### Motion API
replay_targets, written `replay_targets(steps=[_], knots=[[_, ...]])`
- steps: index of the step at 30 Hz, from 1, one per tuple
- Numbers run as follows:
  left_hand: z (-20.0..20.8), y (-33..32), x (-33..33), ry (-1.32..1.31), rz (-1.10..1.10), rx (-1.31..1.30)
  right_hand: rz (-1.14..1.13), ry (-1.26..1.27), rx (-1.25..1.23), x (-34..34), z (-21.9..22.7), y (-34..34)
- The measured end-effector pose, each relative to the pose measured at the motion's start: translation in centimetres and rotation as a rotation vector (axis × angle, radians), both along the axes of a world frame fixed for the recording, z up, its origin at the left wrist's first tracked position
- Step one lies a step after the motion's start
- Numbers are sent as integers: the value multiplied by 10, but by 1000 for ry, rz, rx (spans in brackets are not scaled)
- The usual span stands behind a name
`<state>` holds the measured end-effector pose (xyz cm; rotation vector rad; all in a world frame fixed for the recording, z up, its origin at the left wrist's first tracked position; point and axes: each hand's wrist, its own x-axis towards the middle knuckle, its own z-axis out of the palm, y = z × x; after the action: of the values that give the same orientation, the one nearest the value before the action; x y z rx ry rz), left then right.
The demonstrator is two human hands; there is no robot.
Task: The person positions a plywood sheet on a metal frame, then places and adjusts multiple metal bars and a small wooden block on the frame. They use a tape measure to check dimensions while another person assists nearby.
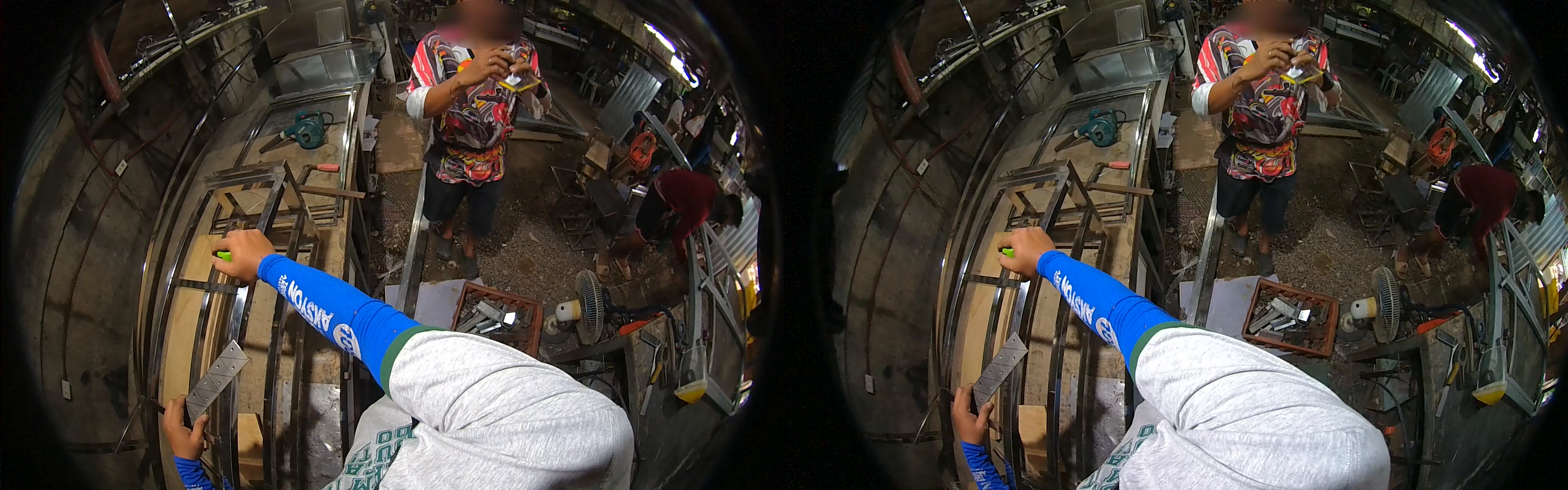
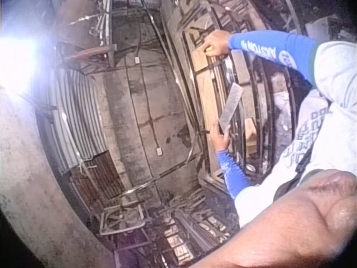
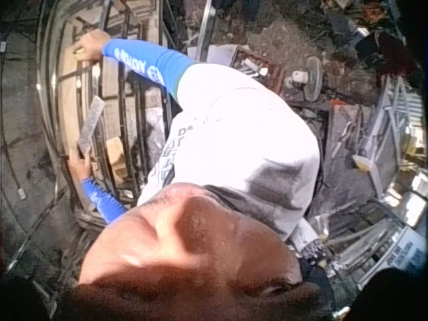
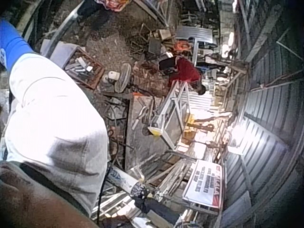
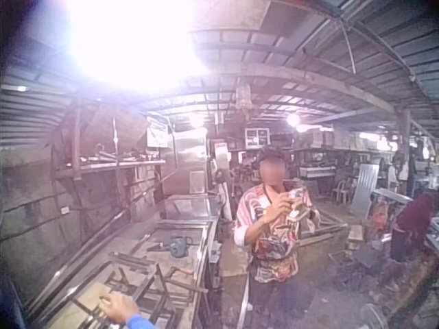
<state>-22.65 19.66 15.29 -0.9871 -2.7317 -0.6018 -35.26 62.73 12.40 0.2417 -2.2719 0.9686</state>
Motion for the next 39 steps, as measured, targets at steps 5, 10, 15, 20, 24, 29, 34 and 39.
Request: replay_targets(steps=[5,10,15,20,24,29,34,39], knots=[[4,4,1,-26,3,0,2,1,-7,-1,0,1],[4,4,1,-39,7,0,8,-19,-13,-1,0,0],[1,2,0,-43,12,8,4,-18,-7,-3,-1,-1],[3,4,0,-42,19,-11,-7,-13,11,-4,-2,1],[4,4,0,-46,27,-22,-9,-9,11,-5,-3,1],[-1,-2,-2,-38,15,3,0,-3,23,-5,-2,0],[-5,-9,-3,-10,12,-9,4,-9,18,-3,-1,-1],[-8,-10,0,3,42,-14,25,-32,11,2,3,3]])
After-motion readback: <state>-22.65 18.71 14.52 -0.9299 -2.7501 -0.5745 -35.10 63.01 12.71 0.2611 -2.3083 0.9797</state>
